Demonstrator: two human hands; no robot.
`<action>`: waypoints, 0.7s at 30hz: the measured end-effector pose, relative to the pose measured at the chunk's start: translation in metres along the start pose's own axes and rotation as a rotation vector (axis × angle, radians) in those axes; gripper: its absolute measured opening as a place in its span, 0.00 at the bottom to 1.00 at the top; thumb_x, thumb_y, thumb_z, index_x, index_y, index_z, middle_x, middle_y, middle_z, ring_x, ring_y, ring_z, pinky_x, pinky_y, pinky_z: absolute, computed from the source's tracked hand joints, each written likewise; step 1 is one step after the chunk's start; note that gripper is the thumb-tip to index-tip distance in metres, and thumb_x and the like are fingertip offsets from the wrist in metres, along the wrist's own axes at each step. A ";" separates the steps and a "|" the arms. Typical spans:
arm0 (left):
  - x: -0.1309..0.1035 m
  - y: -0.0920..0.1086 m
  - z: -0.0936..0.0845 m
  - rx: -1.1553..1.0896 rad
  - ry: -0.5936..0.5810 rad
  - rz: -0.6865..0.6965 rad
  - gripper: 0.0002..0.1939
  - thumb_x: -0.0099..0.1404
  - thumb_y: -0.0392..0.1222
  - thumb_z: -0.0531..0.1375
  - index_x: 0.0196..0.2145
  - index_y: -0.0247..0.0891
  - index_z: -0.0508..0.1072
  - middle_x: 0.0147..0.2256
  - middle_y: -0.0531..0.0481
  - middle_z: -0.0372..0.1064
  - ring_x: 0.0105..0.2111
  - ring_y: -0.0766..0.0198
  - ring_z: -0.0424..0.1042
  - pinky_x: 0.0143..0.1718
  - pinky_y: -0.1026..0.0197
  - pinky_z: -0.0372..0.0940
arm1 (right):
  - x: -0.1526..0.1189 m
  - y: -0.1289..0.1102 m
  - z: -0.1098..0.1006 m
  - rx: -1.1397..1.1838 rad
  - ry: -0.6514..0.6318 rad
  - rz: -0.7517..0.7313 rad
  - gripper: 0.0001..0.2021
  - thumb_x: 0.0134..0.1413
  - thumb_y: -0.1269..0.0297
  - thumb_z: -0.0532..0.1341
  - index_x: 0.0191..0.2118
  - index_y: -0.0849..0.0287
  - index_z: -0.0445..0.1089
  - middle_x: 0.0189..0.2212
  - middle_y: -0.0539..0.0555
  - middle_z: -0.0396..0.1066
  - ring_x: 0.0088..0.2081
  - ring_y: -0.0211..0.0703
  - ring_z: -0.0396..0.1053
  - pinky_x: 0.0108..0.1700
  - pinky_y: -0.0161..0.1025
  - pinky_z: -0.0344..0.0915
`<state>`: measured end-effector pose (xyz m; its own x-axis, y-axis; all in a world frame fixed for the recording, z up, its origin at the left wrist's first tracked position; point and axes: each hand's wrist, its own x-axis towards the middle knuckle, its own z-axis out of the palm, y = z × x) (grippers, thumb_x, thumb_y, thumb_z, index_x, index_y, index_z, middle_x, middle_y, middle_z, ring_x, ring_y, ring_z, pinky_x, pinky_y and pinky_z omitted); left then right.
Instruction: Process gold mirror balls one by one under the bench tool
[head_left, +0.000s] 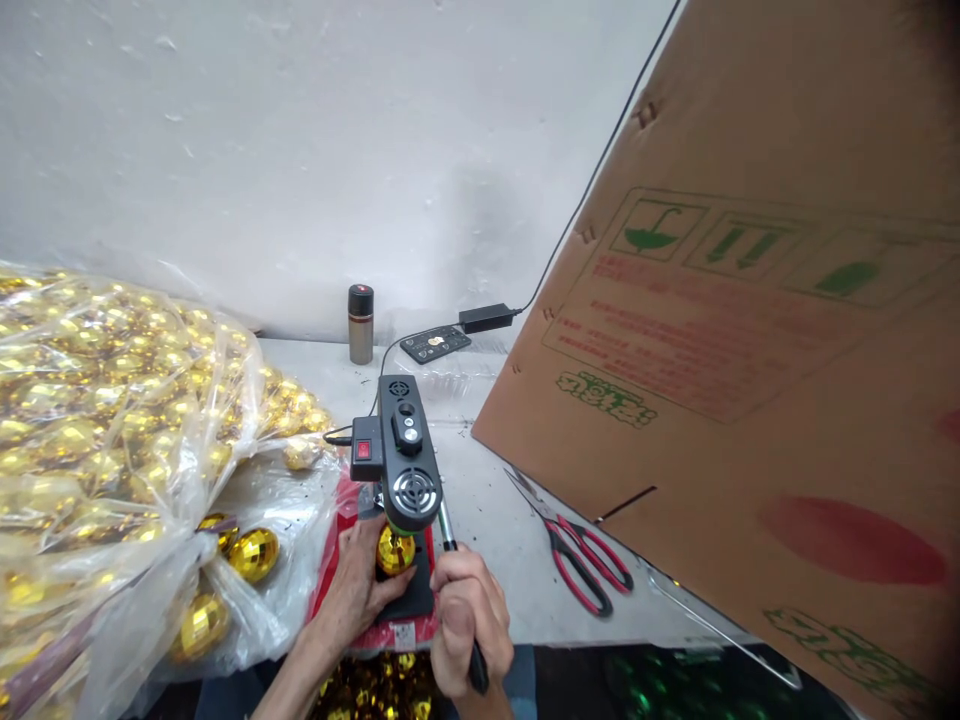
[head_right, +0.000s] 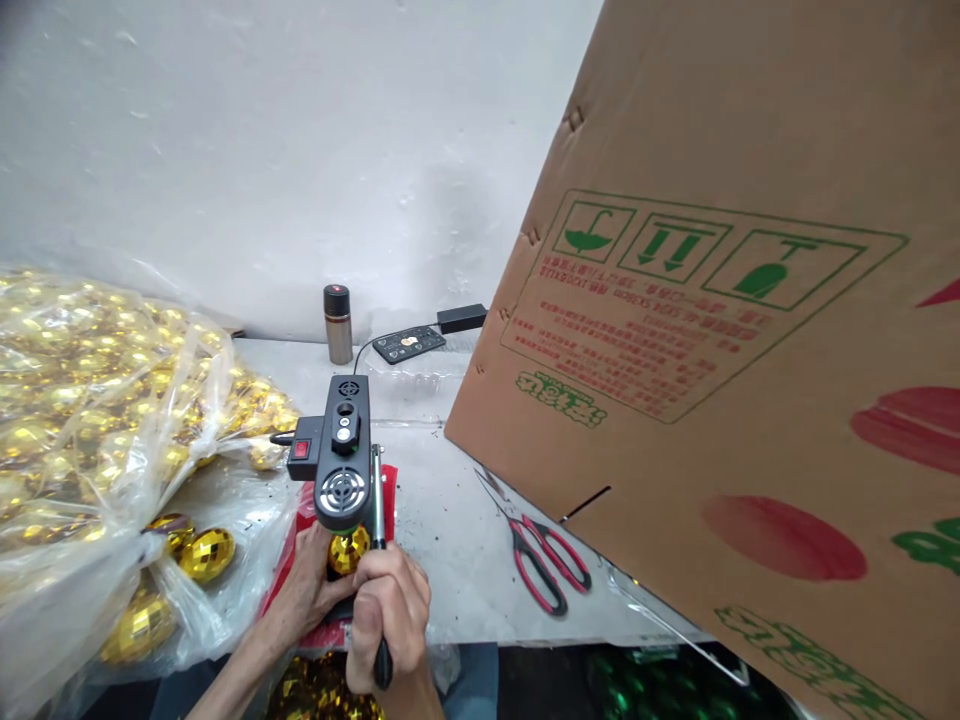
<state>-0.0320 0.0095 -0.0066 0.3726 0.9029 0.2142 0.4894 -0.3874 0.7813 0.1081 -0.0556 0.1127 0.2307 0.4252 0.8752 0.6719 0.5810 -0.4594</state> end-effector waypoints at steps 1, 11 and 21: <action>0.000 0.000 0.000 -0.002 0.000 -0.006 0.29 0.64 0.54 0.68 0.59 0.40 0.74 0.52 0.38 0.79 0.50 0.41 0.76 0.53 0.42 0.70 | 0.000 0.000 0.001 -0.006 0.013 -0.001 0.17 0.74 0.73 0.46 0.32 0.53 0.60 0.25 0.46 0.67 0.25 0.36 0.66 0.36 0.39 0.69; 0.000 0.002 0.001 -0.030 -0.005 -0.033 0.28 0.61 0.50 0.69 0.57 0.40 0.74 0.51 0.38 0.79 0.51 0.40 0.76 0.56 0.39 0.68 | -0.002 -0.001 0.004 -0.013 0.047 0.030 0.18 0.76 0.69 0.46 0.30 0.53 0.61 0.24 0.45 0.65 0.24 0.37 0.64 0.37 0.40 0.69; 0.003 0.015 -0.003 -0.042 -0.049 -0.124 0.24 0.61 0.47 0.69 0.53 0.39 0.76 0.48 0.39 0.78 0.50 0.40 0.74 0.55 0.39 0.68 | -0.014 0.005 0.003 0.003 0.031 0.057 0.18 0.77 0.68 0.46 0.31 0.53 0.61 0.25 0.45 0.65 0.24 0.38 0.64 0.37 0.40 0.67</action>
<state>-0.0263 0.0068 0.0079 0.3501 0.9327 0.0865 0.5008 -0.2644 0.8242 0.1061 -0.0562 0.0973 0.2902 0.4357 0.8521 0.6553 0.5584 -0.5087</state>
